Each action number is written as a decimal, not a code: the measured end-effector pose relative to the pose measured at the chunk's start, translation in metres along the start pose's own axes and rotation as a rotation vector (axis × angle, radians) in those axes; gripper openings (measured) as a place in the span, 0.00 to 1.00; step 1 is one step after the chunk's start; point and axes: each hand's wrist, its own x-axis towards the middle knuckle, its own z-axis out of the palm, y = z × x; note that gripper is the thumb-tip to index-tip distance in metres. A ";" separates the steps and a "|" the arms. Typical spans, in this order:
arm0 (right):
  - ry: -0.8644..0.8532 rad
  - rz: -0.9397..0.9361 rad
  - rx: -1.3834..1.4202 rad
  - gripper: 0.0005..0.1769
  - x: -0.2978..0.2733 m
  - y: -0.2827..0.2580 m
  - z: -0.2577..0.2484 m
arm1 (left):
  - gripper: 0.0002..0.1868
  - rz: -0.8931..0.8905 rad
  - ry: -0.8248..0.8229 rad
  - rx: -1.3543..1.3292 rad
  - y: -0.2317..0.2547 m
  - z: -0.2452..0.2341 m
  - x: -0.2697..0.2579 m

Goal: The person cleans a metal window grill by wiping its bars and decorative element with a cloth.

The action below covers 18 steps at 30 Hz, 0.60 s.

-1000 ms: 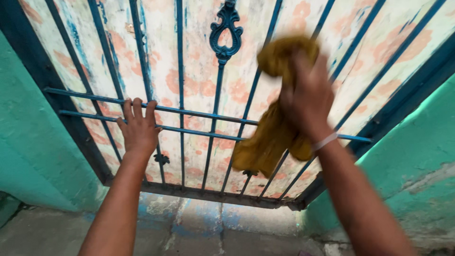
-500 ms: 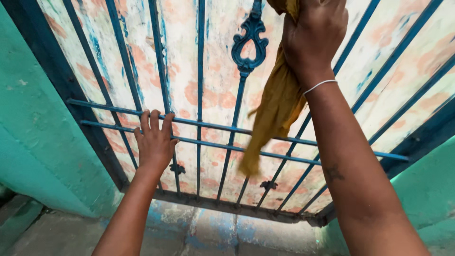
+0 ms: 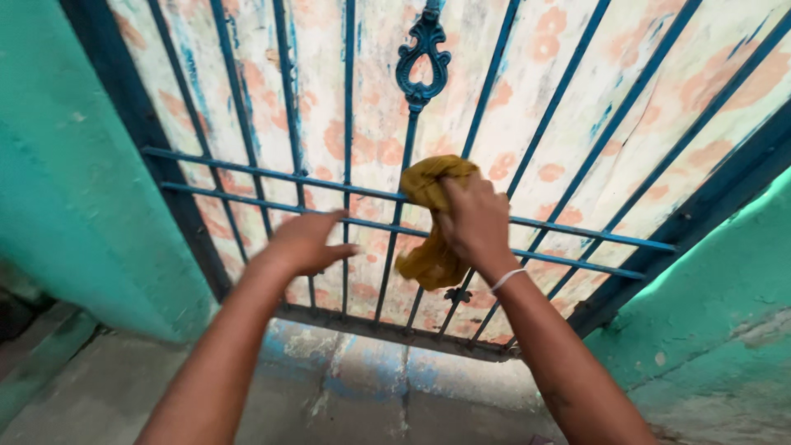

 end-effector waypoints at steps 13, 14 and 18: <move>-0.344 -0.287 0.703 0.27 -0.025 -0.014 -0.110 | 0.51 0.066 -0.290 -1.634 0.060 0.102 -0.064; -0.343 -0.294 0.703 0.27 -0.025 -0.004 -0.109 | 0.51 -0.003 -0.228 -1.824 0.072 0.098 -0.069; -0.021 0.150 0.958 0.21 -0.016 0.064 -0.104 | 0.44 -0.261 0.071 -1.674 0.116 0.062 -0.077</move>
